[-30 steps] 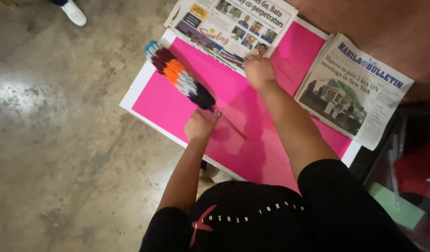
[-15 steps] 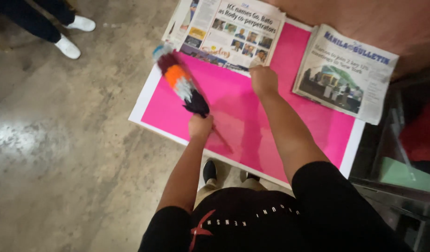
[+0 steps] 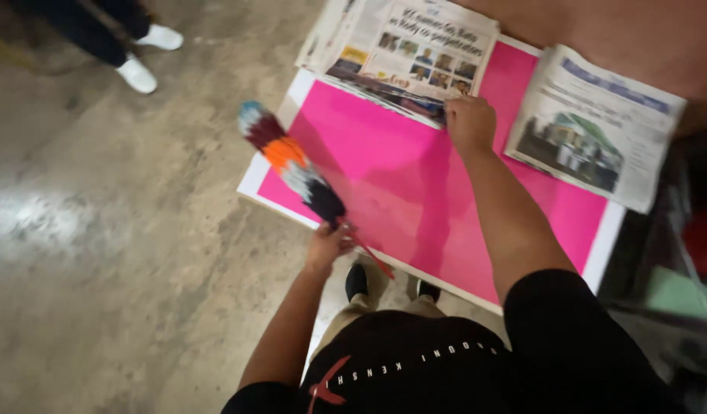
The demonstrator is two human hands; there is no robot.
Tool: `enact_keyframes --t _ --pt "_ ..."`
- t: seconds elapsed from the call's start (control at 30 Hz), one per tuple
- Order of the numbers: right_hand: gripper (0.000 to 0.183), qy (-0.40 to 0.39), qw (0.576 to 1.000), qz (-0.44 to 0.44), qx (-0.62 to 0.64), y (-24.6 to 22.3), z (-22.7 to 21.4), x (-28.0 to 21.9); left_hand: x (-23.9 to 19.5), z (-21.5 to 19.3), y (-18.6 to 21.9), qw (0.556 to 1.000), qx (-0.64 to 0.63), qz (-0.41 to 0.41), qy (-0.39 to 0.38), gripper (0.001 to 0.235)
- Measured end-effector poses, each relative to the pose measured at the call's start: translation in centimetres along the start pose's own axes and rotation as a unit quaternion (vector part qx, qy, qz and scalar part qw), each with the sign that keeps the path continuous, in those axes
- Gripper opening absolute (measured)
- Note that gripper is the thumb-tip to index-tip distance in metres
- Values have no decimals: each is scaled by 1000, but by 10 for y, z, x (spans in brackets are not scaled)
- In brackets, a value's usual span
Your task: Dusting and flipping through pages of various newspapers spread on a table.
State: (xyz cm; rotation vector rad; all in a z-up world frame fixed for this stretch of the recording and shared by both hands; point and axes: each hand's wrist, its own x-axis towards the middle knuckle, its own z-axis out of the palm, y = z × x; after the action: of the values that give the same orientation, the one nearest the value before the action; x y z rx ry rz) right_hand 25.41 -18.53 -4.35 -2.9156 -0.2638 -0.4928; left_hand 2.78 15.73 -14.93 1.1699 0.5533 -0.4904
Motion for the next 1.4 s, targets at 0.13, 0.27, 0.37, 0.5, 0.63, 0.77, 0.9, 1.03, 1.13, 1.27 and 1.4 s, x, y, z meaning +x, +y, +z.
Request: enact_keyframes --t 0.13,0.27,0.37,0.5,0.63,0.77,0.9,1.03,1.13,1.27,1.4 --pt "9 64 998 -28 5 -13 -73 -84 -6 -9 18 996 21 82 39 17" --pt "11 73 995 10 61 -22 -116 -226 -8 -2 25 985 0 169 -29 16" --pt "12 66 995 71 3 -25 -121 -328 -25 31 53 982 36 174 -60 19" --pt "22 -86 990 103 -32 -29 -126 -402 -22 76 48 977 83 131 -150 20" --pt "28 -120 979 159 -53 -73 -145 -376 -11 124 19 965 2 70 -251 20" --pt "48 -5 931 304 202 -112 -135 -338 -3 174 -6 939 127 117 -298 25" --pt "47 33 891 318 323 -123 -115 -322 17 209 -22 881 201 147 -402 29" --pt "29 3 824 472 314 -96 -92 -346 27 219 53 630 573 403 -334 40" --pt "30 54 861 435 257 -76 -86 -392 41 222 98 485 759 413 -139 64" --pt "37 82 893 394 200 -77 -105 -398 118 209 102 343 818 457 -70 87" --pt "47 18 850 477 223 -80 -123 -400 141 208 118 356 847 390 -64 89"
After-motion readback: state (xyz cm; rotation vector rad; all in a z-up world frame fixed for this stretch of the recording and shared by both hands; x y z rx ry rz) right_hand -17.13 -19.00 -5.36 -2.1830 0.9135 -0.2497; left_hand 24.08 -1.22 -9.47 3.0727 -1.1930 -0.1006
